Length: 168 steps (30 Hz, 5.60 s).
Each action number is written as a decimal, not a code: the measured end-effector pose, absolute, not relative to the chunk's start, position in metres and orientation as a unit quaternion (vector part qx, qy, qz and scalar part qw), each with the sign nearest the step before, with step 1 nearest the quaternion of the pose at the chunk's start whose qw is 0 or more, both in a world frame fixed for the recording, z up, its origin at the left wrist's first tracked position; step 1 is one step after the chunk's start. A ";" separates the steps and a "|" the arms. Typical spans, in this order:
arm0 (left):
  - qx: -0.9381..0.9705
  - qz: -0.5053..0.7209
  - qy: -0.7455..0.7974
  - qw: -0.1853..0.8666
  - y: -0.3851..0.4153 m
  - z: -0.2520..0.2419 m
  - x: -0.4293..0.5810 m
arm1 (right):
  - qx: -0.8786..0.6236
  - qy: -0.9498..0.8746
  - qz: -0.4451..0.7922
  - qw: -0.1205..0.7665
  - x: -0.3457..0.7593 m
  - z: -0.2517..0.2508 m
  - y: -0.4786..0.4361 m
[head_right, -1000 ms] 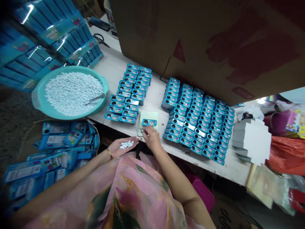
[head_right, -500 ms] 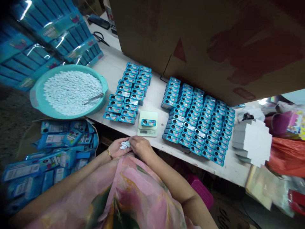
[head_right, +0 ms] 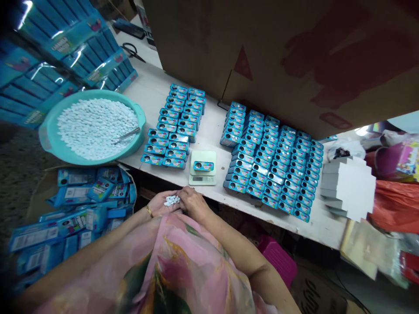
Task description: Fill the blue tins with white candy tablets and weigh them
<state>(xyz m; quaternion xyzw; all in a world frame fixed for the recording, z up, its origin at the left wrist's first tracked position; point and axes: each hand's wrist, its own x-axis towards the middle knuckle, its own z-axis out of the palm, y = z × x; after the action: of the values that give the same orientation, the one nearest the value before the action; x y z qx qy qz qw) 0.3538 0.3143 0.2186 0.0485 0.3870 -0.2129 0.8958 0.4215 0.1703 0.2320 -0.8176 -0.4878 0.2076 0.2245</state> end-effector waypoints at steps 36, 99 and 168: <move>0.104 -0.177 0.345 0.916 0.305 0.227 0.378 | -0.827 -0.486 0.158 0.233 0.442 0.260 0.153; 0.095 -0.177 0.413 0.888 0.342 0.205 0.349 | -0.884 -0.400 0.049 0.239 0.516 0.233 0.150; 0.062 -0.019 0.446 0.893 0.322 0.225 0.371 | -0.883 -0.385 0.066 0.259 0.567 0.237 0.105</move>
<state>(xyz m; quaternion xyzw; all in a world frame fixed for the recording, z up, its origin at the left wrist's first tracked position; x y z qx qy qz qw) 0.3707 0.3224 0.2254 0.0622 0.4461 -0.0191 0.8926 0.5670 0.1045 0.2372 -0.8832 -0.3854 0.0661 0.2590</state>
